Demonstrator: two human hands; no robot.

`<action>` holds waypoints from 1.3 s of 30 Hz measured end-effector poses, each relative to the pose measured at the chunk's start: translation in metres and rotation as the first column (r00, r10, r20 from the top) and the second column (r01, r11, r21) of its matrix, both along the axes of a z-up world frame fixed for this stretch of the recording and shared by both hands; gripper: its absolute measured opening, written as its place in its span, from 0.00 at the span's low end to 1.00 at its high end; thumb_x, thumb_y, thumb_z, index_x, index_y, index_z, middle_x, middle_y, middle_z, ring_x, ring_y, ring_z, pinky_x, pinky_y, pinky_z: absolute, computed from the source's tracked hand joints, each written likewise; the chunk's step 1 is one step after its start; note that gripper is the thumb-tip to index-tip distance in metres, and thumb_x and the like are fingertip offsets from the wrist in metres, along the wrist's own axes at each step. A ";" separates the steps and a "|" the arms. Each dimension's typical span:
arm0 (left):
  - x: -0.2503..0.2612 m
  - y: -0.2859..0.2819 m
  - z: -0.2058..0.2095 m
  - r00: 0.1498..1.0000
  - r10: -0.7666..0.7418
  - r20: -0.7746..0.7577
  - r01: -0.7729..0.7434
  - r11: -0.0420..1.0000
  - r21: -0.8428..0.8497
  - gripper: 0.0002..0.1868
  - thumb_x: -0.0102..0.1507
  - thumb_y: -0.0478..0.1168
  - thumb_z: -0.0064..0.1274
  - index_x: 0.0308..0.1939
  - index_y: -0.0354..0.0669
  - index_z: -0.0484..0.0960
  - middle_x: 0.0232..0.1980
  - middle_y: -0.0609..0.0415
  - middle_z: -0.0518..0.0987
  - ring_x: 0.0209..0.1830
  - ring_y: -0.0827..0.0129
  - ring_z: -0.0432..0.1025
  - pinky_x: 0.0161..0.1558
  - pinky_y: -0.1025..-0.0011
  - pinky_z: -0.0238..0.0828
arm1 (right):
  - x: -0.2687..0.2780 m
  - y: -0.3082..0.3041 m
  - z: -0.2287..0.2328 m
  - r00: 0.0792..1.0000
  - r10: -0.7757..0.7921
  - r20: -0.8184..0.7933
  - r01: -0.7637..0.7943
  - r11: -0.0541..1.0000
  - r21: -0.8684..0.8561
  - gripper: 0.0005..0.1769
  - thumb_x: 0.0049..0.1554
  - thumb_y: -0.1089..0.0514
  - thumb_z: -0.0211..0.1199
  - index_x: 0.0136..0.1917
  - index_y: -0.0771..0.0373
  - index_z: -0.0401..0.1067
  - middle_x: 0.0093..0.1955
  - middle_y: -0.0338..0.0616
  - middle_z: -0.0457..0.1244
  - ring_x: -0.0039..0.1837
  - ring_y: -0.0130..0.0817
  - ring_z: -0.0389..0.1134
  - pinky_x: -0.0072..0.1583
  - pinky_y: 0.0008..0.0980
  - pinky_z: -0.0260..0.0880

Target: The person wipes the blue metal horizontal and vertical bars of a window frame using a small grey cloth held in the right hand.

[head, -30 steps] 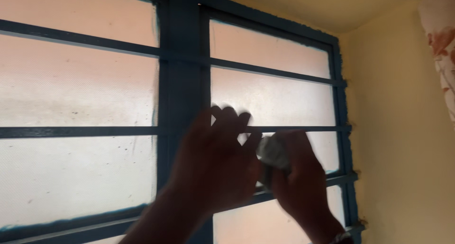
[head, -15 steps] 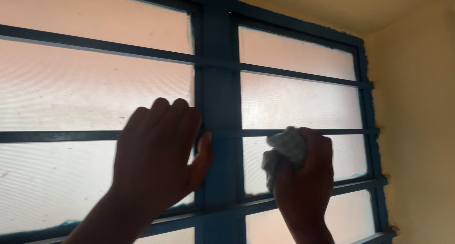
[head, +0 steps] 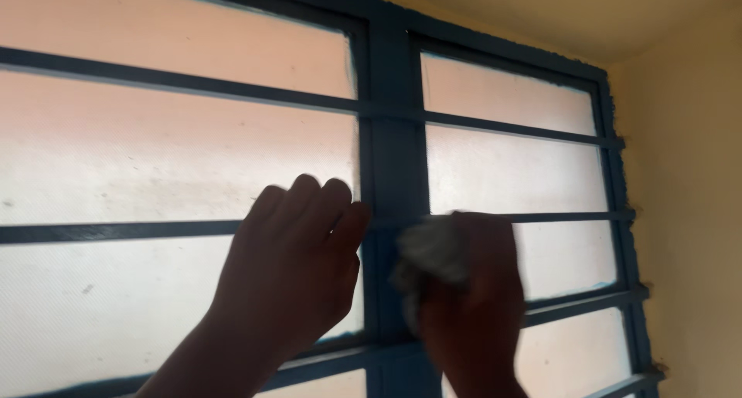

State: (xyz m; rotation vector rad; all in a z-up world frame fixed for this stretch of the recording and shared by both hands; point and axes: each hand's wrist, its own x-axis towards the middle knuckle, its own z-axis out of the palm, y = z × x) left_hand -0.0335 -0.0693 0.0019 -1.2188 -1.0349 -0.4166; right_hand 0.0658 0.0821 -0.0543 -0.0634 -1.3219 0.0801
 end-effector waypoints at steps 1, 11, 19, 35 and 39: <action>-0.002 -0.006 -0.002 0.998 0.000 -0.056 0.002 0.999 0.045 0.08 0.58 0.35 0.56 0.41 0.42 0.80 0.38 0.53 0.70 0.37 0.63 0.66 0.36 0.61 0.60 | 0.000 0.003 0.004 0.999 -0.015 -0.043 0.012 0.998 -0.069 0.21 0.52 0.69 0.62 0.59 0.62 0.68 0.55 0.51 0.64 0.57 0.46 0.71 0.58 0.43 0.73; -0.011 -0.019 -0.008 0.999 -0.046 0.004 0.046 0.997 0.060 0.08 0.57 0.32 0.56 0.40 0.40 0.84 0.35 0.54 0.70 0.34 0.65 0.65 0.33 0.62 0.59 | 0.003 -0.015 -0.024 0.989 0.007 0.148 -0.019 0.996 0.086 0.27 0.47 0.67 0.65 0.61 0.63 0.66 0.57 0.53 0.63 0.60 0.44 0.71 0.59 0.43 0.74; -0.016 -0.035 -0.004 0.986 -0.166 -0.020 0.167 0.985 0.033 0.04 0.63 0.34 0.56 0.40 0.39 0.84 0.35 0.53 0.73 0.36 0.63 0.66 0.34 0.64 0.61 | -0.003 -0.052 -0.026 0.945 -0.150 0.290 0.153 0.988 0.015 0.36 0.47 0.49 0.79 0.61 0.63 0.65 0.56 0.53 0.62 0.57 0.45 0.70 0.53 0.40 0.74; -0.059 -0.128 0.000 0.986 0.087 -0.139 -0.069 0.989 0.127 0.14 0.53 0.46 0.69 0.34 0.41 0.86 0.37 0.51 0.78 0.35 0.65 0.69 0.30 0.66 0.63 | -0.035 -0.113 -0.009 0.983 0.087 0.163 -0.092 0.995 0.024 0.22 0.48 0.62 0.74 0.56 0.57 0.73 0.55 0.44 0.67 0.56 0.37 0.75 0.51 0.35 0.81; -0.072 -0.153 0.001 0.994 0.093 -0.050 -0.086 0.989 0.122 0.15 0.52 0.47 0.71 0.33 0.42 0.84 0.35 0.53 0.77 0.35 0.66 0.70 0.29 0.66 0.66 | -0.049 -0.132 -0.003 0.998 -0.030 0.055 0.033 0.998 -0.056 0.22 0.49 0.61 0.74 0.57 0.58 0.73 0.55 0.46 0.66 0.53 0.36 0.75 0.49 0.34 0.79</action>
